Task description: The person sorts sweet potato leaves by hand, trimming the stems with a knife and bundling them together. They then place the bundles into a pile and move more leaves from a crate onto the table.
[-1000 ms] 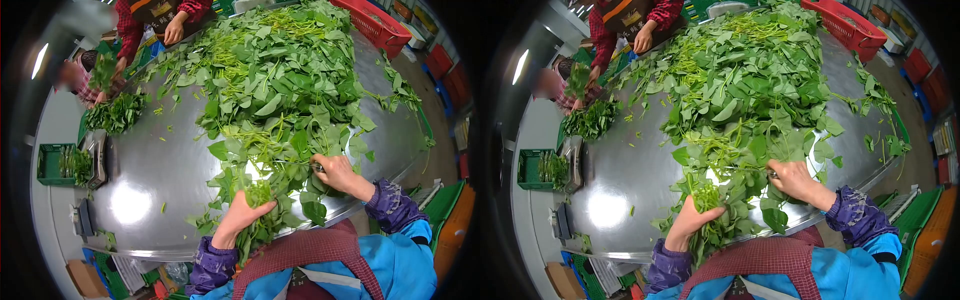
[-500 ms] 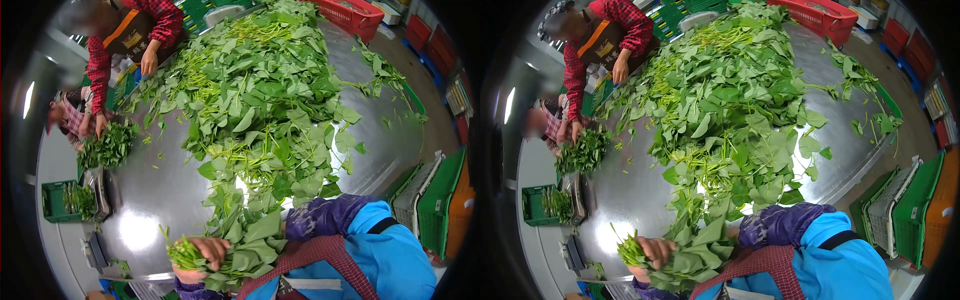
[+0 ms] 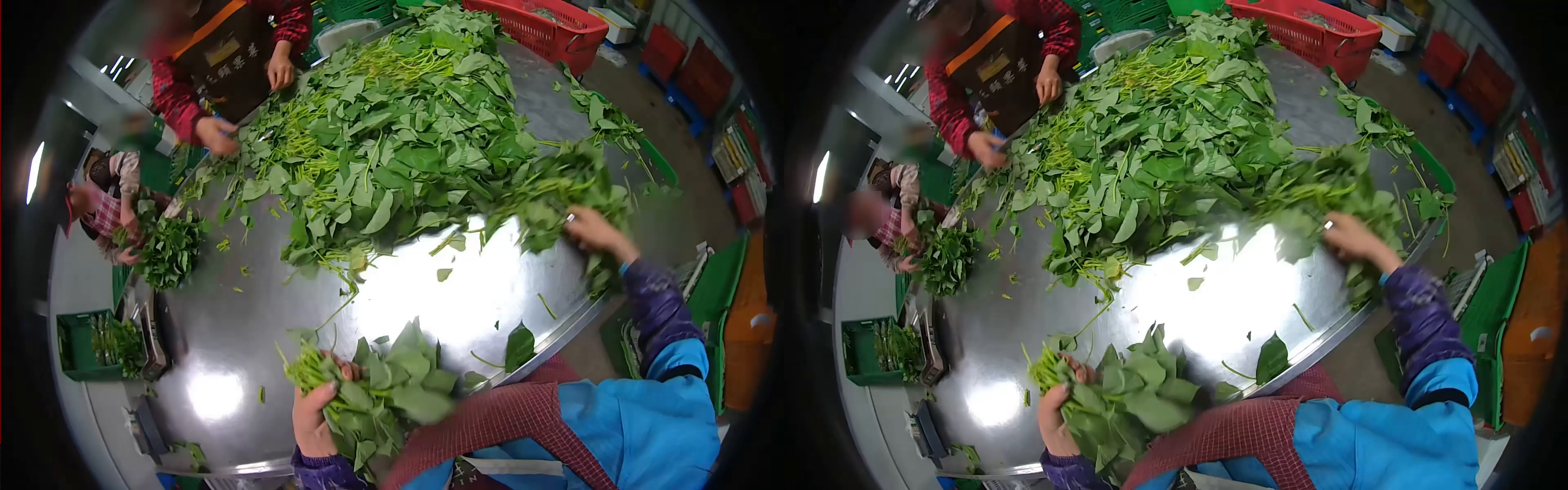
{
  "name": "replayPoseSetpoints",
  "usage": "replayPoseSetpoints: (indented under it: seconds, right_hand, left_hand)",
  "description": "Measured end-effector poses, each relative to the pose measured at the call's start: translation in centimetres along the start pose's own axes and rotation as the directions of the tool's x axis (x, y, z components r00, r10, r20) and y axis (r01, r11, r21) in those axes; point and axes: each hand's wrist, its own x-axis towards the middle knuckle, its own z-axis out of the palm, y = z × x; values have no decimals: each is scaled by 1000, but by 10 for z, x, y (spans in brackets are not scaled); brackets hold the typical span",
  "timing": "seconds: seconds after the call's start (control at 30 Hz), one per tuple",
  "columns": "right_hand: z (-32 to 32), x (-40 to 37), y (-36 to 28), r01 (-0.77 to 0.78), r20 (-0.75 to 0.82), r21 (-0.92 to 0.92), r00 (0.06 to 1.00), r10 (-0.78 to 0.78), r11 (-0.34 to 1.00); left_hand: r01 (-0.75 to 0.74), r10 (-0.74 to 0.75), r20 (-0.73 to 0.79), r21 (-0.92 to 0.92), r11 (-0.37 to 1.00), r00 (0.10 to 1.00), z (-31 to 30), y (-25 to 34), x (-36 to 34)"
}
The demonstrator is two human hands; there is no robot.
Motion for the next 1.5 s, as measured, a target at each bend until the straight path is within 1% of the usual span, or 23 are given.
replayPoseSetpoints:
  seconds: [0.03,0.1,0.17,0.23,0.27,0.3,0.33,0.37,0.4,0.5,0.57,0.67,0.83,0.9,0.93,0.97,1.03,1.07,1.17,1.23,1.3,1.43,1.5]
  right_hand:
    - [-21,13,23,121,-155,-69,979,-130,990]
    - [-53,28,35,62,-519,16,854,-45,998]
    - [-65,18,25,-40,-384,-22,923,29,999]
    - [-32,-6,16,42,-349,-590,888,-301,807]
    - [-19,-16,-7,-67,-264,-586,958,-112,808]
    - [-4,-31,-42,-48,-222,-638,967,-124,768]
    - [12,-34,-52,117,-188,-653,932,-310,748]
    - [29,-40,-81,337,-116,-519,883,-455,786]
    - [48,-53,-123,435,-26,-195,894,-448,879]
    - [128,-66,-185,709,227,109,665,-712,697]
    - [176,-69,-207,653,303,269,640,-706,708]
    - [232,-72,-199,385,306,698,601,-738,604]
    - [259,-70,-212,371,369,627,633,-681,685]
    - [257,-65,-213,254,267,739,739,-619,623]
    - [254,-60,-210,37,393,793,731,-558,608]
    - [251,-56,-206,37,393,793,733,-556,608]
    - [244,-49,-197,-366,561,818,681,-472,444]
    - [240,-51,-193,-443,572,820,668,-476,362]
    - [227,-60,-177,-566,604,786,617,-505,249]
    - [228,-64,-168,-577,612,778,609,-505,247]
    - [235,-65,-166,-558,613,782,612,-499,278]
    - [256,-64,-168,-468,576,817,691,-436,337]
    - [259,-68,-174,-526,574,819,755,-317,231]
  left_hand:
    - [-3,3,-8,-7,1000,1000,5,-1,4]
    - [102,-124,-140,-151,983,982,10,-1,12]
    - [96,-140,-236,-189,977,962,17,1,20]
    - [79,-152,-331,-223,972,931,17,2,27]
    - [52,-107,-276,-200,978,955,15,1,32]
    - [24,-63,-214,-180,983,975,14,0,36]
    - [8,-50,-229,-182,983,972,16,-1,41]
    - [-1,-30,-219,-136,991,975,17,-3,44]
    - [-1,-16,-206,-84,996,978,19,-5,45]
    - [-12,-5,-192,-87,996,981,28,-11,54]
    - [-36,21,-174,-85,996,985,38,-7,58]
    - [-102,73,-288,-88,991,955,32,-6,68]
    - [6,-44,-277,-138,990,960,34,-7,73]
    - [-148,135,-170,-68,987,976,35,-7,73]
    - [-72,75,-132,27,997,988,33,1,67]
    - [-70,73,-131,26,997,989,22,9,66]
    - [70,-21,-120,414,908,993,-15,24,69]
    - [89,96,-191,773,628,977,-35,27,70]
    - [204,11,-275,739,643,962,-58,20,52]
    - [319,-279,-155,465,826,948,-54,-7,29]
    - [385,-376,-85,141,912,923,-14,-17,9]
    - [459,-470,35,163,873,882,-4,-43,13]
    - [295,-308,-1,289,911,952,1,-61,20]
